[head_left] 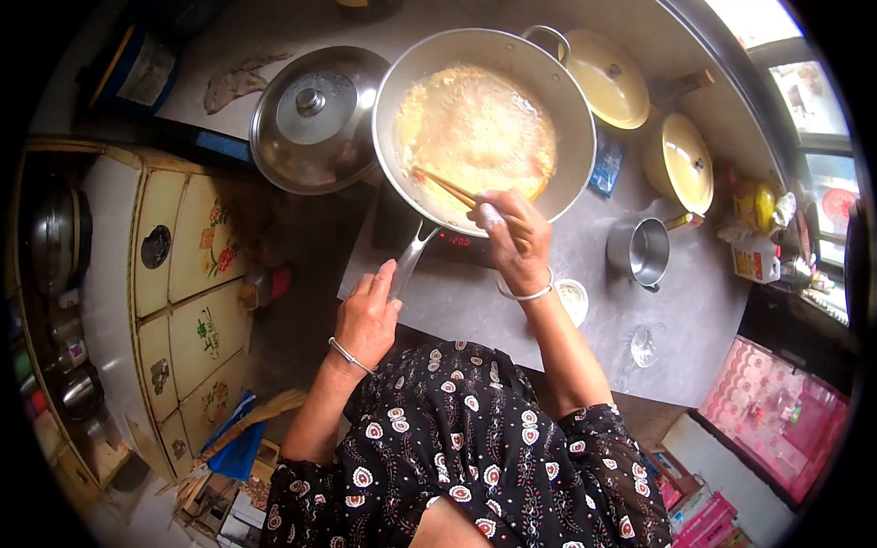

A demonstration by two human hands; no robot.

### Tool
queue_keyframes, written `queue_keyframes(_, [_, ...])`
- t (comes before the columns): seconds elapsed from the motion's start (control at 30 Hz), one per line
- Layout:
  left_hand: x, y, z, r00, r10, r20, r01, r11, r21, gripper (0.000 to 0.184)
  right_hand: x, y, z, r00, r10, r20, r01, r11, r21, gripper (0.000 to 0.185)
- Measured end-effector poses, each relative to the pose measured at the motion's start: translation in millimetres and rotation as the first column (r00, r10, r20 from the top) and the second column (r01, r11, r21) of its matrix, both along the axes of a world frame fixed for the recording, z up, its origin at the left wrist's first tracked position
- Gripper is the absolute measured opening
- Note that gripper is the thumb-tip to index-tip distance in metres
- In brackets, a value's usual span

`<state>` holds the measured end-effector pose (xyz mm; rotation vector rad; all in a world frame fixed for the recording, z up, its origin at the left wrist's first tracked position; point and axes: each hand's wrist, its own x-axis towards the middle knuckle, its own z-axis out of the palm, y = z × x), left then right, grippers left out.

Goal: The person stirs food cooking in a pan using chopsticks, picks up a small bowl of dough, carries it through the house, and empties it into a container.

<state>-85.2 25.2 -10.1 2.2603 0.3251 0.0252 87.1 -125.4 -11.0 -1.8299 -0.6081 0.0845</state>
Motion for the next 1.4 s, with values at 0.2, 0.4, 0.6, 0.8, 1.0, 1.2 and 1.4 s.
queue_keyframes(0.2, [0.0,-1.9,1.1,1.000,0.018,-0.004,-0.018,1.000,-0.011,0.050,6.3,3.8,2.4,0.992,-0.037,0.118,0.046,0.996,-0.073,0.010])
queue_keyframes(0.4, [-0.5,-1.7,1.3,1.000,0.012,-0.016,-0.013,1.000,-0.012,0.051,-9.9,11.4,2.3,0.948,0.198,0.251,-0.182,0.980,-0.087,0.022])
queue_keyframes(0.6, [-0.2,-2.4,1.1,1.000,0.009,-0.014,-0.009,1.000,-0.016,0.050,-5.7,11.3,4.2,0.949,0.131,0.286,-0.102,0.988,-0.116,0.024])
queue_keyframes(0.8, [-0.1,-2.5,3.3,1.000,0.013,-0.022,-0.013,1.000,-0.014,0.050,-8.0,10.2,4.2,0.943,0.227,0.244,-0.195,0.969,-0.149,0.022])
queue_keyframes(1.0, [-1.0,-1.6,-1.4,1.000,-0.004,0.007,0.004,1.000,-0.015,0.051,-17.3,-1.3,18.5,0.971,0.169,0.170,-0.152,0.982,-0.111,0.022])
queue_keyframes(1.2, [-2.0,-1.0,-2.6,0.999,-0.030,0.017,0.030,1.000,0.004,0.053,20.9,-29.3,1.5,0.961,-0.132,0.243,0.182,0.963,-0.198,0.015])
queue_keyframes(1.4, [0.3,-0.2,-1.0,1.000,-0.031,0.008,0.031,0.999,-0.009,0.053,9.0,-21.7,0.2,0.994,0.051,-0.093,-0.051,0.999,0.007,0.018])
